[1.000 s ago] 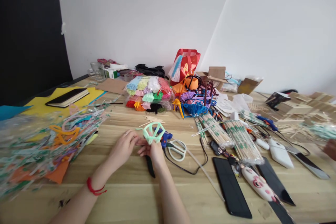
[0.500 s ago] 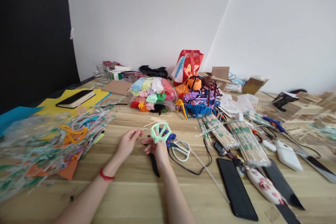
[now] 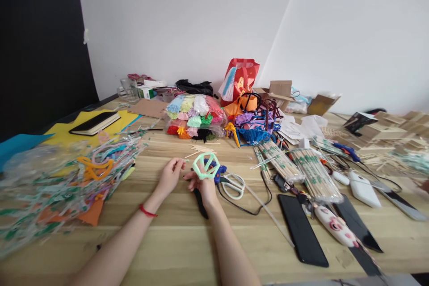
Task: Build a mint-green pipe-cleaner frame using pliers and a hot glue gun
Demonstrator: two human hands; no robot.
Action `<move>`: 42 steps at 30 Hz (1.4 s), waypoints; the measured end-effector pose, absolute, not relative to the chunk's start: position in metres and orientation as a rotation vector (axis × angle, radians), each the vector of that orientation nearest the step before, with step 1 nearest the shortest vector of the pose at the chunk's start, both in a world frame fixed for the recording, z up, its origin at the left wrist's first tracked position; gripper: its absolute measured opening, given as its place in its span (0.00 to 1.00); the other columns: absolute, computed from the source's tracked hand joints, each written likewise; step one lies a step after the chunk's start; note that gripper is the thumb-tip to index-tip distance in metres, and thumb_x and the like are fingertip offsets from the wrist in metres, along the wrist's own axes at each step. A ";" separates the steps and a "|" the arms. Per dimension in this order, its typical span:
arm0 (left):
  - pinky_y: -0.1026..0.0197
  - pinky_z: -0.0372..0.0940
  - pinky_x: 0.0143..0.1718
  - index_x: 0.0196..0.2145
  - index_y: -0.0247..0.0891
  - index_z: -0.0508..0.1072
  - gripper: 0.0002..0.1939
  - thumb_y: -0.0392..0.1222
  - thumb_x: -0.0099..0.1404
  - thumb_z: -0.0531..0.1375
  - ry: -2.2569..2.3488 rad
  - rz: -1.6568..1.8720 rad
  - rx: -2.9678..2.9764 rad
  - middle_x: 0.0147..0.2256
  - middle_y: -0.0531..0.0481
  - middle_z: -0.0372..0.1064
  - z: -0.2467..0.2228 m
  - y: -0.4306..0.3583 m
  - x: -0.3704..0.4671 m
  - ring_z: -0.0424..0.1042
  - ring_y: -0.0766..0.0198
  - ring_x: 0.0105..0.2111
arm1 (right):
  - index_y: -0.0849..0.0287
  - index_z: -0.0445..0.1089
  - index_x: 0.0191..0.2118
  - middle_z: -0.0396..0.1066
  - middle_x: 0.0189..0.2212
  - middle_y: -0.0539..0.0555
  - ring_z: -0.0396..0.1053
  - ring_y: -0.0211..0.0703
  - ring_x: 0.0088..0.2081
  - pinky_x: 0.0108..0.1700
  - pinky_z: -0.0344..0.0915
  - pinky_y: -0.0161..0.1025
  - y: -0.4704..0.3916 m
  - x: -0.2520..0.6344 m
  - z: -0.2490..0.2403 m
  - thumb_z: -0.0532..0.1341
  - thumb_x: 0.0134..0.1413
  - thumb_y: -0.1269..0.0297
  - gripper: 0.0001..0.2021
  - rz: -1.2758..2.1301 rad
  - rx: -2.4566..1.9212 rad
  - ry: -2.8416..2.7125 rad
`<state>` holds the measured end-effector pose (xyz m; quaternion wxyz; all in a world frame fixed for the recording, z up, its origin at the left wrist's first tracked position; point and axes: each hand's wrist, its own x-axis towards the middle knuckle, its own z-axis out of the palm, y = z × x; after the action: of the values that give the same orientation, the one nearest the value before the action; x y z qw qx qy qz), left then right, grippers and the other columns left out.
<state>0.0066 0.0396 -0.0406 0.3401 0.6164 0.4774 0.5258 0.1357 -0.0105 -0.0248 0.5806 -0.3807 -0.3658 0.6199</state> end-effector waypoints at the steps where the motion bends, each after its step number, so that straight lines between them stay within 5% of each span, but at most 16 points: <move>1: 0.61 0.65 0.34 0.31 0.37 0.70 0.14 0.48 0.64 0.50 1.240 1.367 1.611 0.27 0.49 0.70 -0.041 0.040 0.007 0.71 0.63 0.31 | 0.62 0.73 0.25 0.74 0.25 0.58 0.61 0.35 0.17 0.18 0.57 0.32 -0.009 0.137 -0.026 0.56 0.50 0.42 0.24 1.453 -0.880 -0.861; 12: 0.59 0.66 0.39 0.34 0.38 0.72 0.12 0.39 0.65 0.49 1.123 1.355 1.694 0.30 0.49 0.73 -0.045 0.035 0.014 0.72 0.63 0.33 | 0.61 0.72 0.22 0.73 0.23 0.57 0.60 0.34 0.16 0.18 0.55 0.32 -0.009 0.137 -0.028 0.55 0.51 0.43 0.25 1.380 -0.890 -0.936; 21: 0.59 0.68 0.37 0.41 0.37 0.72 0.12 0.40 0.63 0.53 1.050 1.383 1.597 0.36 0.45 0.75 -0.054 0.032 0.022 0.74 0.61 0.35 | 0.60 0.71 0.25 0.72 0.23 0.54 0.60 0.34 0.15 0.16 0.55 0.31 -0.007 0.134 -0.034 0.51 0.53 0.43 0.25 1.411 -0.824 -0.946; 42: 0.63 0.64 0.30 0.28 0.37 0.70 0.15 0.52 0.60 0.55 1.099 1.473 1.424 0.25 0.49 0.71 -0.052 0.033 0.029 0.70 0.62 0.27 | 0.62 0.73 0.36 0.69 0.20 0.53 0.59 0.34 0.14 0.13 0.55 0.31 0.000 0.139 -0.044 0.51 0.55 0.45 0.24 1.440 -0.813 -0.974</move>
<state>0.0293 0.0330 -0.0520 0.3972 0.5621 0.4338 0.5814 0.1391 -0.0004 -0.0441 0.5738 -0.3468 -0.4157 0.6145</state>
